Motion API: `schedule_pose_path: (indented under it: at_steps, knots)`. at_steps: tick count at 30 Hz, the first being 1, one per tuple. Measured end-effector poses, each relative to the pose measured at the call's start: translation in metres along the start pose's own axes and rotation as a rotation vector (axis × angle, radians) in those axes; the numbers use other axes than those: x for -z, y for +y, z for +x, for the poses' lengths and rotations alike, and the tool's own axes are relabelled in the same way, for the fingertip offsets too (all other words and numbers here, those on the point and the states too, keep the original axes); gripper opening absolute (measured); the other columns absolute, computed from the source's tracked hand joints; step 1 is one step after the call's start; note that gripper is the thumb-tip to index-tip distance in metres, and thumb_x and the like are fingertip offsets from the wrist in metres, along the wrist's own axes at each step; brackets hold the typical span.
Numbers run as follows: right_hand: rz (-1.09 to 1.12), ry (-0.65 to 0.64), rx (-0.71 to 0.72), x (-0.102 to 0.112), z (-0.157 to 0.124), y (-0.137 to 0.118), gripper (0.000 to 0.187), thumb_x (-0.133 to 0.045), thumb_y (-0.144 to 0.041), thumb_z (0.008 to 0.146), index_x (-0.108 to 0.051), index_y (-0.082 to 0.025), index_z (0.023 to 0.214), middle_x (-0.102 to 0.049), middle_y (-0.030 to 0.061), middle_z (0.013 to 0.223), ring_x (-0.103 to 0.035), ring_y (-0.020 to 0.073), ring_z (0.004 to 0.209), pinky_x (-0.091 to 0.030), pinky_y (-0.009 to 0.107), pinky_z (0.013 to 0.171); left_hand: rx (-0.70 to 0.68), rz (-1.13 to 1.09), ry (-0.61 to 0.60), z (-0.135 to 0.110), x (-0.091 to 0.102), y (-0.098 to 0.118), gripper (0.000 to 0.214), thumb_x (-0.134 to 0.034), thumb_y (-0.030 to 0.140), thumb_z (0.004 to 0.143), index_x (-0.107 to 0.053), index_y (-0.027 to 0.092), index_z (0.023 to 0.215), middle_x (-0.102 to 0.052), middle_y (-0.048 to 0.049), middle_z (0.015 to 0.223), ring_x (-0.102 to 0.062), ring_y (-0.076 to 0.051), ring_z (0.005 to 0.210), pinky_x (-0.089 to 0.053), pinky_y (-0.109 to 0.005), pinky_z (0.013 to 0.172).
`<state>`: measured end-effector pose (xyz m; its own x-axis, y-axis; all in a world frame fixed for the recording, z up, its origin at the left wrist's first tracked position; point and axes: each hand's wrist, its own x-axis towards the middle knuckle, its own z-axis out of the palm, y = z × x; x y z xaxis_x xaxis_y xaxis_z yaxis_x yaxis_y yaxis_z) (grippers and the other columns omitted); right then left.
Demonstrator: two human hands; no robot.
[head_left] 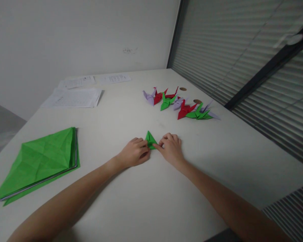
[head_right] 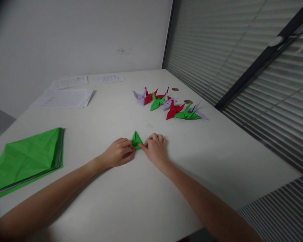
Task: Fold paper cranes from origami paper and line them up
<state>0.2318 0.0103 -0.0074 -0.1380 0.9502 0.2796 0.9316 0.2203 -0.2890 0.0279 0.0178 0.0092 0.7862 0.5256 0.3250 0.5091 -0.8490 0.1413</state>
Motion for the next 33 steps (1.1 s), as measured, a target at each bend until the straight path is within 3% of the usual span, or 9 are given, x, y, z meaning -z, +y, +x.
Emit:
schedule_pose_path:
  at_steps: [14, 22, 27, 33]
  knots:
    - [-0.042, -0.025, 0.069, 0.001, 0.002, 0.003, 0.036, -0.057, -0.050, 0.089, -0.066, -0.021, 0.068, -0.062, 0.0066, 0.096, -0.047, 0.0255, 0.097, -0.032, 0.039, 0.080, 0.004, -0.029, 0.004, 0.000, -0.002, -0.001, 0.025, -0.048, 0.025, 0.091, -0.067, 0.017, 0.077, -0.060, -0.0074, 0.079, -0.055, -0.018, 0.076, -0.045, -0.033, 0.073]
    - [-0.047, -0.021, 0.090, 0.005, 0.002, 0.004, 0.034, -0.059, -0.049, 0.087, -0.067, -0.022, 0.070, -0.062, 0.0074, 0.102, -0.045, 0.0268, 0.103, -0.031, 0.040, 0.083, -0.101, -0.316, 0.050, -0.005, 0.004, -0.022, 0.024, -0.052, 0.029, 0.090, -0.070, 0.017, 0.082, -0.070, -0.0100, 0.088, -0.064, -0.019, 0.088, -0.050, -0.035, 0.084]
    - [-0.044, -0.011, 0.102, 0.003, 0.001, 0.006, 0.032, -0.059, -0.048, 0.088, -0.066, -0.021, 0.071, -0.061, 0.0080, 0.102, -0.044, 0.0269, 0.103, -0.031, 0.040, 0.084, -0.115, -0.352, 0.024, -0.007, 0.005, -0.027, 0.022, -0.053, 0.028, 0.089, -0.070, 0.017, 0.080, -0.070, -0.0111, 0.094, -0.065, -0.020, 0.092, -0.051, -0.036, 0.086]
    - [-0.035, 0.010, 0.060, -0.002, 0.000, 0.000, 0.044, -0.060, -0.062, 0.080, -0.062, -0.021, 0.068, -0.056, 0.0084, 0.100, -0.044, 0.0269, 0.099, -0.032, 0.042, 0.084, -0.112, -0.299, 0.013, -0.005, 0.003, -0.024, 0.022, -0.051, 0.025, 0.089, -0.069, 0.018, 0.078, -0.069, -0.0097, 0.089, -0.064, -0.019, 0.087, -0.050, -0.035, 0.085]
